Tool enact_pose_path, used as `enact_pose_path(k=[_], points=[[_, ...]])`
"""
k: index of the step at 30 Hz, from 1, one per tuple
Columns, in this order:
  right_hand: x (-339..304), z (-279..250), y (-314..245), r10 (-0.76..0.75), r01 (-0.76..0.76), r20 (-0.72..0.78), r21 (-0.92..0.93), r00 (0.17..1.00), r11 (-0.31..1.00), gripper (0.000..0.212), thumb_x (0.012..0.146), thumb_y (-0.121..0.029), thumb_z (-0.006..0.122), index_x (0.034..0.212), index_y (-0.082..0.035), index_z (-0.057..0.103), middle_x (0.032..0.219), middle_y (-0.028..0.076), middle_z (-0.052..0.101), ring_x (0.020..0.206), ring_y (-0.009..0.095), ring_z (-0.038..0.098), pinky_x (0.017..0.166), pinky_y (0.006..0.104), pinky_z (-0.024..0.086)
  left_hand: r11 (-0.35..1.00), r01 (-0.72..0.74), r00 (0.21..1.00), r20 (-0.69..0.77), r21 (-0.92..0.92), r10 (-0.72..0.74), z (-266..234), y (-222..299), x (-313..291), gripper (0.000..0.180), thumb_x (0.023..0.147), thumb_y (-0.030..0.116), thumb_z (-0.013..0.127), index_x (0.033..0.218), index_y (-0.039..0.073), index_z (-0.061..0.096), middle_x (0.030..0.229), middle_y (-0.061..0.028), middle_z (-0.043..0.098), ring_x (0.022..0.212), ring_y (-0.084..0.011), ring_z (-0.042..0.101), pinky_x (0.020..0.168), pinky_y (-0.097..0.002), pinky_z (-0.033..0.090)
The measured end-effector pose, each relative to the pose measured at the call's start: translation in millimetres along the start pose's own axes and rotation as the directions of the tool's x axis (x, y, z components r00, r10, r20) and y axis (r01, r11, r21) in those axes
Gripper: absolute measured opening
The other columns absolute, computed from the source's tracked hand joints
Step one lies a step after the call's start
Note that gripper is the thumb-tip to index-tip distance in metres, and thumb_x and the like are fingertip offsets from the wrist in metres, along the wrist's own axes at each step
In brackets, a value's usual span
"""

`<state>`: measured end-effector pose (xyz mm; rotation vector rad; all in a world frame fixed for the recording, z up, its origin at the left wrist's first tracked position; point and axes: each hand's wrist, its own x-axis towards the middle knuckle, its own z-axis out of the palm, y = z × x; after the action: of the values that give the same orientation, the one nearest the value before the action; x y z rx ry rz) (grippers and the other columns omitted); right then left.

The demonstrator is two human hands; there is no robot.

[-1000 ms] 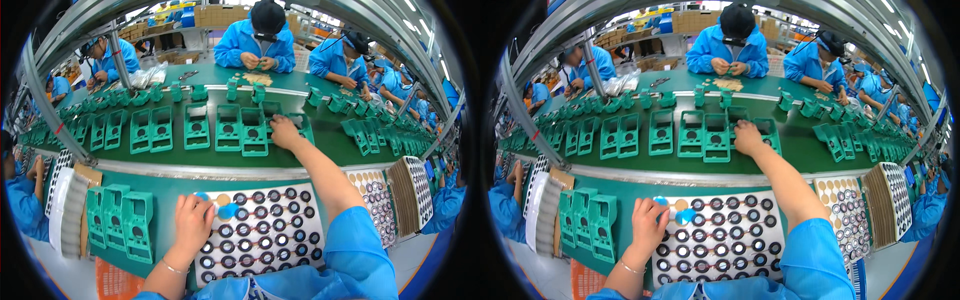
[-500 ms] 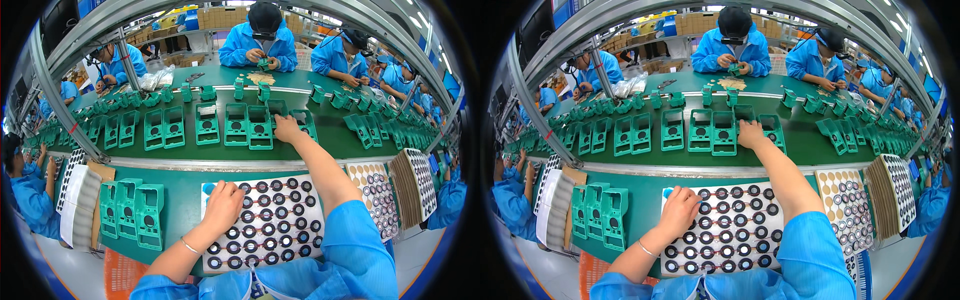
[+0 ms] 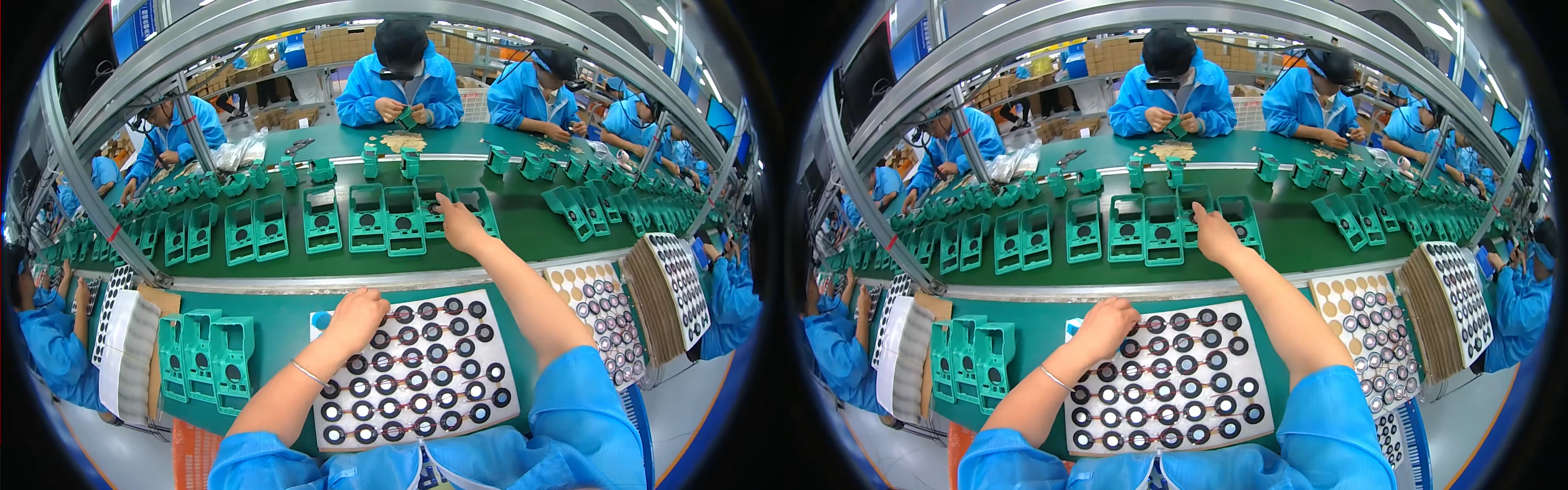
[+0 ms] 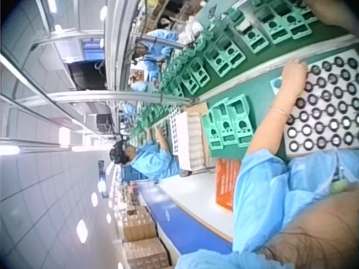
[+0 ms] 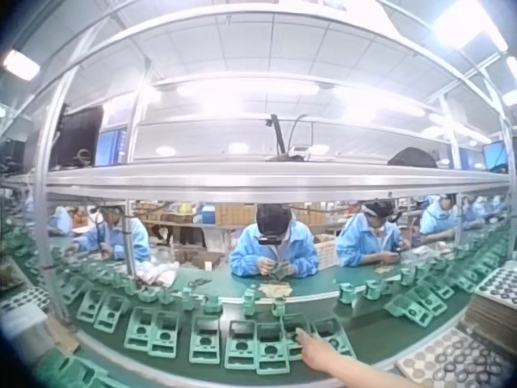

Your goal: The person assembles small electronic components into green plastic housings by hand, placing them onto an assembly line conveyor belt.

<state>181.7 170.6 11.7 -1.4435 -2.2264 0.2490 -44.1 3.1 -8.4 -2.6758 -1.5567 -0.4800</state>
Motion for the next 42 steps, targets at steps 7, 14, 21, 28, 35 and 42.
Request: enact_pose_path(k=[7, 14, 21, 28, 35, 42], points=[[34, 37, 31, -0.066, 0.062, -0.01, -0.234, 0.998, 0.97, 0.06, 0.077, 0.0, 0.046, 0.135, 0.004, 0.028, 0.111, 0.025, 0.052, 0.103, 0.035, 0.052, 0.087, 0.042, 0.044, 0.976, -0.205, 0.978, 0.03, -0.074, 0.208, -4, -11, 8, 0.008, 0.074, 0.014, 0.06, 0.079, 0.009, 0.063, 0.081, -0.0043, 0.055, 0.086, -0.023, 0.051, 0.079, -0.0336, 0.044], [42, 43, 33, -0.183, 0.119, -0.122, -0.406, 0.976, 0.906, 0.028, 0.073, -0.003, 0.049, 0.1, 0.004, 0.05, 0.086, 0.02, 0.062, 0.095, 0.035, 0.055, 0.093, 0.0423, 0.037, 0.943, -0.323, 0.946, 0.017, 0.075, 0.323, -5, -9, 17, 0.006, 0.071, 0.012, 0.058, 0.074, 0.008, 0.062, 0.078, -0.0032, 0.054, 0.082, -0.0209, 0.05, 0.074, -0.0326, 0.043], [29, 18, 20, 0.029, -0.022, 0.025, -0.249, 0.999, 0.968, 0.055, 0.077, -0.002, 0.048, 0.131, 0.003, 0.034, 0.114, 0.021, 0.056, 0.116, 0.037, 0.042, 0.093, 0.046, 0.036, 0.944, -0.303, 0.952, 0.08, 0.128, 0.294, 5, -10, 23, 0.005, 0.069, 0.012, 0.059, 0.071, 0.006, 0.06, 0.079, -0.005, 0.056, 0.082, -0.0225, 0.052, 0.073, -0.0339, 0.045], [-31, -14, -20, -0.173, 0.166, -0.262, -0.048, 0.95, 0.985, 0.046, 0.08, -0.003, 0.053, 0.124, 0.002, 0.043, 0.108, 0.018, 0.056, 0.105, 0.032, 0.05, 0.086, 0.0384, 0.044, 0.745, 0.151, 0.981, 0.008, -0.65, -0.192, -10, -26, -2, 0.005, 0.072, 0.004, 0.062, 0.075, 0.005, 0.058, 0.075, -0.0051, 0.055, 0.072, -0.0181, 0.052, 0.065, -0.0311, 0.044], [-91, -3, -79, -0.433, -0.608, 0.567, 0.792, 0.701, 0.055, 0.035, 0.092, -0.027, 0.05, 0.109, 0.004, 0.053, 0.108, 0.019, 0.06, 0.101, 0.029, 0.059, 0.085, 0.0368, 0.05, -0.105, 0.032, 0.954, 0.062, -0.994, -0.293, -43, -5, -21, 0.01, 0.083, 0.008, 0.062, 0.089, 0.002, 0.058, 0.089, -0.0054, 0.061, 0.079, -0.01, 0.054, 0.074, -0.0232, 0.043], [-117, 12, -107, -0.807, -0.836, 0.298, 0.392, 0.511, -0.385, 0.042, 0.095, -0.028, 0.044, 0.119, 0.007, 0.044, 0.114, 0.027, 0.054, 0.101, 0.029, 0.06, 0.086, 0.0355, 0.052, -0.074, -0.115, 0.965, -0.094, -0.991, -0.244, -48, 14, -29, 0.007, 0.081, 0.007, 0.064, 0.083, 0.002, 0.06, 0.093, -0.0069, 0.058, 0.086, -0.0134, 0.053, 0.082, -0.0277, 0.042]])
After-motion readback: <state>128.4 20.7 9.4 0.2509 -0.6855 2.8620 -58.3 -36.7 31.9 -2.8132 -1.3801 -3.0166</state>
